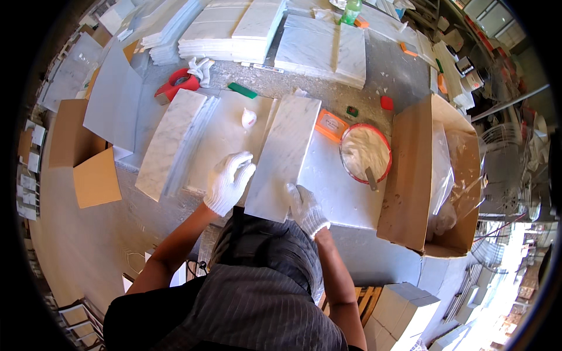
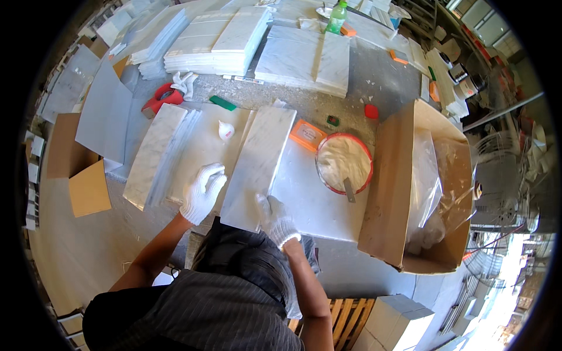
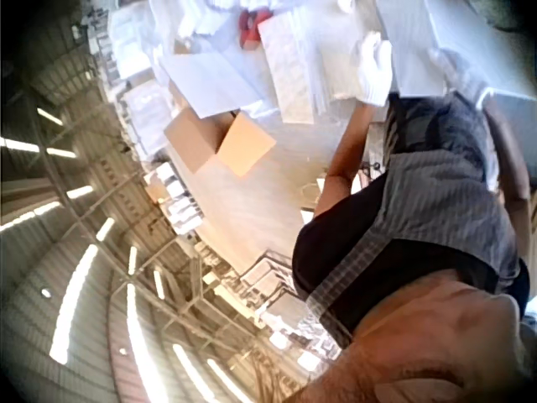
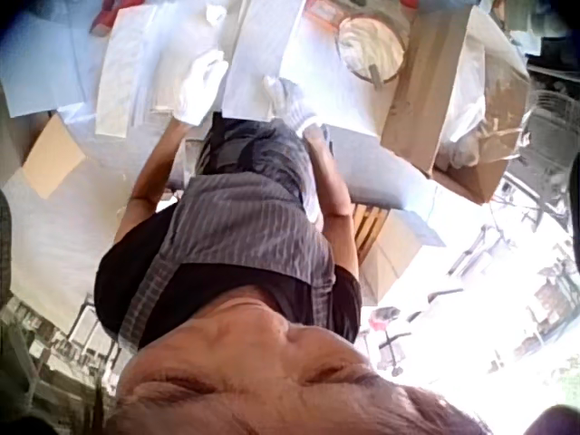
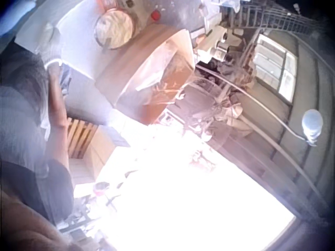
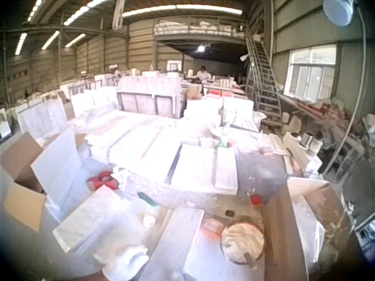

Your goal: The person applies a white paste to rectangular white tiles using a small metal trowel. They scoop the paste from a red bucket and spread it evenly across the tile surfaces, then place the treated tiles into a cardboard box.

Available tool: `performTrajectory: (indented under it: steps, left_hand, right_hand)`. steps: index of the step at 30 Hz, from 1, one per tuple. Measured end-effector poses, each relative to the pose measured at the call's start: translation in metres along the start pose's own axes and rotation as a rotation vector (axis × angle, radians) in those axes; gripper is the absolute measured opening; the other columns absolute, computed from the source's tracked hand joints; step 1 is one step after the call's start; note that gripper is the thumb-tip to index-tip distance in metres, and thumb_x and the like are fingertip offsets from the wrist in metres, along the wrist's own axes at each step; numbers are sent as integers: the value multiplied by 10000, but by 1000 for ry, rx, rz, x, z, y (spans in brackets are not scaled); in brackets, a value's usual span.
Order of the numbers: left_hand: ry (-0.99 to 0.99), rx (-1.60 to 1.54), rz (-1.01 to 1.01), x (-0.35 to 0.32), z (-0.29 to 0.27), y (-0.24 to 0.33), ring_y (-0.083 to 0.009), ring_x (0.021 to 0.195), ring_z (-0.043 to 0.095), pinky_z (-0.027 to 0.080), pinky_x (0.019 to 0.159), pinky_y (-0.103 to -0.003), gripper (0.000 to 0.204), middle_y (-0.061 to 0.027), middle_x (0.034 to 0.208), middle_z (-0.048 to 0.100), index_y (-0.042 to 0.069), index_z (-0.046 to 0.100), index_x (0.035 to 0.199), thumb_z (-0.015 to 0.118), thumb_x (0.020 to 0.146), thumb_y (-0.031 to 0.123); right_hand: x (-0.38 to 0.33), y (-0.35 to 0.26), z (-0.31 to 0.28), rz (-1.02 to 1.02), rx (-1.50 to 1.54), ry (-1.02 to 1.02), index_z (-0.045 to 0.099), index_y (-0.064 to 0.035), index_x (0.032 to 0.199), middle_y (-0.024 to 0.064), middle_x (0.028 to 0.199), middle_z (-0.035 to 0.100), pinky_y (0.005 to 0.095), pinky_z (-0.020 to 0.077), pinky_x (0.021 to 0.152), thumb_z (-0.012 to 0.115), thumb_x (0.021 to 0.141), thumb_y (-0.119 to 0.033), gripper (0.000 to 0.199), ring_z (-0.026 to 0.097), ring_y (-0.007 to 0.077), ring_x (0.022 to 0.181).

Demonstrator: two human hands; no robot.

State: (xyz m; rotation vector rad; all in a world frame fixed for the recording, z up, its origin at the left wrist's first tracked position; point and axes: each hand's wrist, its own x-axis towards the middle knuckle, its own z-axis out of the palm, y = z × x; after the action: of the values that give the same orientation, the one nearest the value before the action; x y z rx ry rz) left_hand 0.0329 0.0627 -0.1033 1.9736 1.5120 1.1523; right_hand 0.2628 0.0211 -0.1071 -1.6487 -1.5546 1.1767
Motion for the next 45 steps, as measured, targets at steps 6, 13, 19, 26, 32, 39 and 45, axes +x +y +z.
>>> performTrajectory:
  steps: [6,13,19,26,32,39,45]
  left_hand:
    - [-213,389,350,-21,-2,32,-317,1239,566,401,1088,-487,423,-121,1270,638,111,647,1235,715,875,322]
    - [-525,540,588,76,59,11,-337,1443,362,218,1211,-520,700,-133,1538,425,123,468,1466,597,905,521]
    - [-471,511,505,112,95,-3,-346,1476,297,179,1226,-506,723,-155,1567,376,109,430,1488,557,929,550]
    - [-655,429,753,-6,39,35,-341,1408,418,264,1179,-575,750,-153,1489,480,130,543,1403,492,886,670]
    - [-780,202,710,-81,-13,51,-267,1233,560,401,1094,-487,349,-68,1233,637,147,655,1173,669,891,352]
    - [18,74,-286,-109,-48,22,-282,978,665,522,869,-352,180,-135,1061,676,45,660,1115,599,945,42]
    - [-176,-27,-325,-80,-25,27,-235,1033,642,502,910,-340,268,-128,1137,649,49,618,1212,626,952,110]
  right_hand:
    - [-34,-4,-72,-156,-20,130,666,22,929,108,642,598,319,475,551,514,1045,-302,376,597,188,561]
    - [-96,49,-59,160,384,141,699,30,1072,21,708,623,232,444,522,572,1030,-300,356,533,62,569]
    - [-110,66,-30,148,508,290,689,33,1117,18,721,628,223,437,518,589,1023,-332,389,531,62,569]
    - [-90,72,-24,142,611,264,658,45,1143,39,766,639,228,448,542,573,1037,-232,308,535,70,595]
    - [-81,69,-30,135,626,202,637,51,1171,29,766,626,222,429,539,570,1038,-212,302,511,59,605]
    - [-70,63,-12,22,442,225,623,31,1247,103,960,671,282,492,688,599,1005,-191,330,596,153,765]
    - [-48,24,-4,-220,-21,256,596,11,1314,264,1145,653,445,532,872,645,965,-262,446,664,402,1010]
